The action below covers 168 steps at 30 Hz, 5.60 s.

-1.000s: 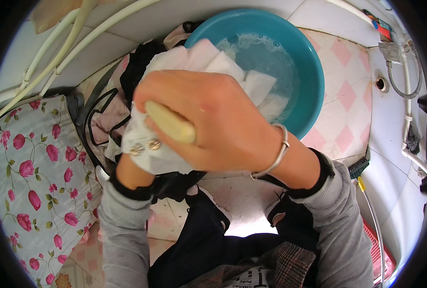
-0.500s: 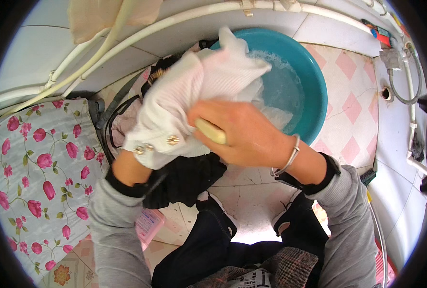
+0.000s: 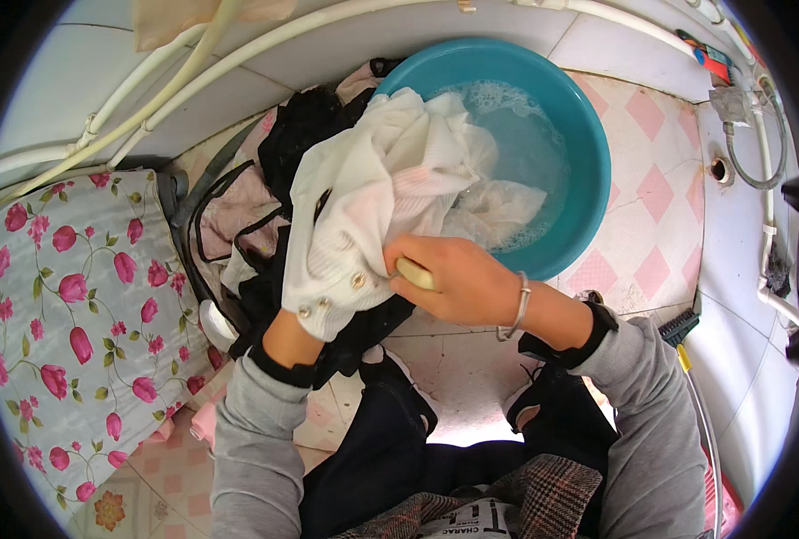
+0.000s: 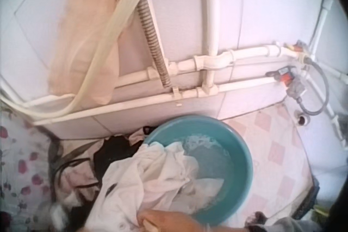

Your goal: The person washes clothes by hand in a blue basin. They scrub a purple garment with a bar of soap, then add liquid detergent from a pink bottle. They proceed to wash a white garment, scrubbing it with soap and rinsing it in the basin.

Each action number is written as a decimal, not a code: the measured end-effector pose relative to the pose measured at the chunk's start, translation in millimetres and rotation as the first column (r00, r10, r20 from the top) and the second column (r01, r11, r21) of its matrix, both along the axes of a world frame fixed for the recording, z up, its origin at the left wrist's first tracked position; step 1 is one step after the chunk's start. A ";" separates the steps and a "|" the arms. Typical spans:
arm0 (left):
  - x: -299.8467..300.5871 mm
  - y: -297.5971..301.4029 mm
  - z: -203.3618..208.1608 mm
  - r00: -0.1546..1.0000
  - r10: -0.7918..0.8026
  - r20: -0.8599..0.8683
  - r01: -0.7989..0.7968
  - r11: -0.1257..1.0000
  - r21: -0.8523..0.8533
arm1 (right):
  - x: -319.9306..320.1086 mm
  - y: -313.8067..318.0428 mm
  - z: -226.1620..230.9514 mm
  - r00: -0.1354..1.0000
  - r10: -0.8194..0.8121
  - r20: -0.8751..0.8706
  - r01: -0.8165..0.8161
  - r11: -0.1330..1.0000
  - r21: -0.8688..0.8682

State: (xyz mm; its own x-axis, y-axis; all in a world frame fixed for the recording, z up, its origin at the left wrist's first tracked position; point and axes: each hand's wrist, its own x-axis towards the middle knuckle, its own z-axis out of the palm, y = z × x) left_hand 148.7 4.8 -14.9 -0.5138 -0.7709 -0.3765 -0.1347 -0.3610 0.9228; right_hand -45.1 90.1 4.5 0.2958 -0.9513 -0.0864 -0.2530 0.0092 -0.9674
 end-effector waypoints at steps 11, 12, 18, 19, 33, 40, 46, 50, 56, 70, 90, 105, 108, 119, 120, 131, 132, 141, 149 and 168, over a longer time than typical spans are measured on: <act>-26.8 12.7 70.2 0.783 -0.102 0.613 0.475 0.735 -0.483 | -33.6 -21.7 -27.4 0.869 -0.418 -0.264 0.396 0.908 -0.135; -33.4 11.3 73.2 0.737 -0.110 0.667 0.533 0.702 -0.473 | -41.9 -20.0 -35.7 0.883 -0.375 -0.283 0.368 0.926 -0.081; -2.3 16.4 65.0 0.842 -0.094 0.531 0.376 0.808 -0.454 | -51.2 -10.5 -57.6 0.916 -0.289 -0.277 0.298 0.955 -0.011; 5.4 17.4 59.2 0.889 -0.067 0.453 0.301 0.832 -0.466 | -53.3 -10.4 -56.9 0.900 -0.340 -0.272 0.345 0.938 -0.029; 25.8 45.7 23.9 0.992 -0.041 0.116 0.034 0.998 0.059 | 70.0 -23.4 -15.7 0.921 -0.388 -0.040 0.314 0.797 -0.516; 15.4 48.0 13.1 0.969 -0.066 0.239 0.096 0.989 -0.115 | 68.9 -64.1 -28.8 0.770 -0.637 -0.046 0.608 0.753 -0.252; 10.7 41.2 12.0 0.974 -0.054 0.218 0.085 0.988 -0.133 | 65.2 -62.4 -11.7 0.900 -0.404 -0.163 0.288 0.833 -0.473; 9.8 34.4 13.3 0.986 -0.012 0.169 0.034 0.991 -0.126 | 80.5 -63.3 -4.7 0.800 -0.590 -0.104 0.479 0.735 -0.479; -12.0 24.0 23.4 0.995 -0.076 0.064 0.079 0.996 -0.046 | 50.6 -74.1 -32.2 0.882 -0.469 -0.045 0.418 0.824 -0.382; 52.1 -10.3 24.9 0.803 -0.327 0.498 0.554 0.720 -0.418 | -14.4 -40.5 -60.2 0.894 -0.440 0.090 0.394 0.865 0.309; 22.7 -37.4 21.8 0.753 0.122 0.646 0.559 0.398 -0.728 | 1.0 -25.2 -65.2 0.906 -0.074 -0.417 0.179 0.959 0.219; 65.1 -26.6 28.2 0.867 0.495 0.061 -0.495 0.838 0.231 | -69.5 9.2 -56.4 0.813 0.299 -0.500 -0.130 0.930 0.344; 75.4 -22.6 28.7 0.845 0.531 0.060 -0.530 0.816 0.230 | -77.5 5.0 -54.9 0.803 0.395 -0.446 -0.223 0.893 0.390; 70.8 -20.7 47.5 0.858 0.509 -0.062 -0.472 0.832 0.292 | -92.7 -15.7 -43.1 0.950 0.170 -0.262 -0.099 0.960 0.261; 70.5 -21.9 47.4 0.868 0.488 -0.089 -0.445 0.845 0.295 | -79.5 -21.0 -43.9 0.961 0.006 -0.277 0.036 0.989 0.144; 59.9 -45.9 49.5 0.966 0.152 0.207 -0.100 0.965 -0.242 | -43.9 -43.3 -72.7 0.965 -0.066 -0.254 0.074 0.997 0.021; 59.6 -43.0 44.2 0.945 0.115 0.306 0.009 0.926 -0.377 | -44.1 -46.0 -72.2 0.963 -0.090 -0.255 0.098 0.995 0.017; 45.2 -15.3 0.9 0.682 0.064 0.729 0.566 0.585 -0.581 | -42.4 -59.7 -73.0 0.943 -0.276 -0.183 0.283 0.959 0.013; 21.5 2.2 8.4 0.953 0.301 0.044 -0.304 0.941 0.150 | -34.6 -67.0 -74.0 0.945 -0.293 -0.146 0.294 0.956 -0.012; 9.4 -1.1 10.9 0.727 0.587 -0.355 -0.080 0.586 0.806 | 70.5 -93.2 -52.1 0.900 -0.434 0.049 0.429 0.856 -0.290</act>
